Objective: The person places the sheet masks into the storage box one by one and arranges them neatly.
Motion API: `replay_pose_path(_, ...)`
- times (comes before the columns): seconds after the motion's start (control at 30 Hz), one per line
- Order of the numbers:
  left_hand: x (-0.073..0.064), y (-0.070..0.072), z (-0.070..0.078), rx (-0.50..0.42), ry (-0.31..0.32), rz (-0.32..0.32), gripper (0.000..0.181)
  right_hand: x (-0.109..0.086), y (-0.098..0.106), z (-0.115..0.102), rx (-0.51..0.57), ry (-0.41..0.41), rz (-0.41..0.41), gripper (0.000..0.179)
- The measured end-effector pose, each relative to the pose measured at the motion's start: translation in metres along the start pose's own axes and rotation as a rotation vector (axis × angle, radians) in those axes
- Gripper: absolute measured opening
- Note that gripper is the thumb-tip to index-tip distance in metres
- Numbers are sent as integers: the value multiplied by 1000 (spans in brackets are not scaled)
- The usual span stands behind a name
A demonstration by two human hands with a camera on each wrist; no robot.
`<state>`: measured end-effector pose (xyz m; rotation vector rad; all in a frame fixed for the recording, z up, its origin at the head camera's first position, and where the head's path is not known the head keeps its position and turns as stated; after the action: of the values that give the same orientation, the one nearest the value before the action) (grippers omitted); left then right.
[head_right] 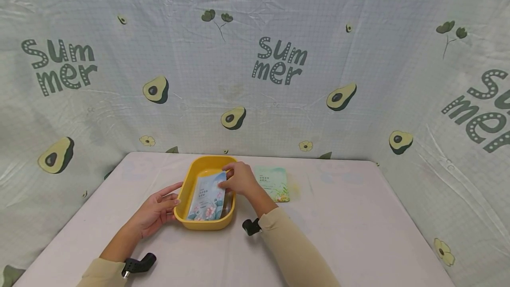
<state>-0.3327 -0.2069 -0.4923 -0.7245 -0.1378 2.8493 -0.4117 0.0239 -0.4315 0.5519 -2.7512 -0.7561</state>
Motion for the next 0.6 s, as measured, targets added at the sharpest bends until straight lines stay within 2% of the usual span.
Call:
replay_pose_path(0.17, 0, 0, 0, 0, -3, 4, 71, -2, 6, -3, -60, 10, -9, 48)
replay_pose_path(0.4, 1, 0, 0, -3, -5, 2, 70, -7, 13, -8, -83, 19, -1, 43)
replay_pose_path(0.5, 1, -1, 0, -2, -2, 4, 70, -10, 17, -8, -76, 25, 15, 45)
replay_pose_path(0.6, 1, 0, 0, 0, 1, 12, 69, -14, 22, -5, -19, 42, 39, 48)
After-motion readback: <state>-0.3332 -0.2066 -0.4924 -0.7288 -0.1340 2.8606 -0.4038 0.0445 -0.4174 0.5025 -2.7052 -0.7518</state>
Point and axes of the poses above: each hand's wrist, its own x-axis towards the middle knuckle, its own y-axis out of the back of the hand, z = x × y, the point moved 9 cm from there along x, towards the middle knuckle, and after that the axes turned 15 degrees about y, right-handed, at the moved point
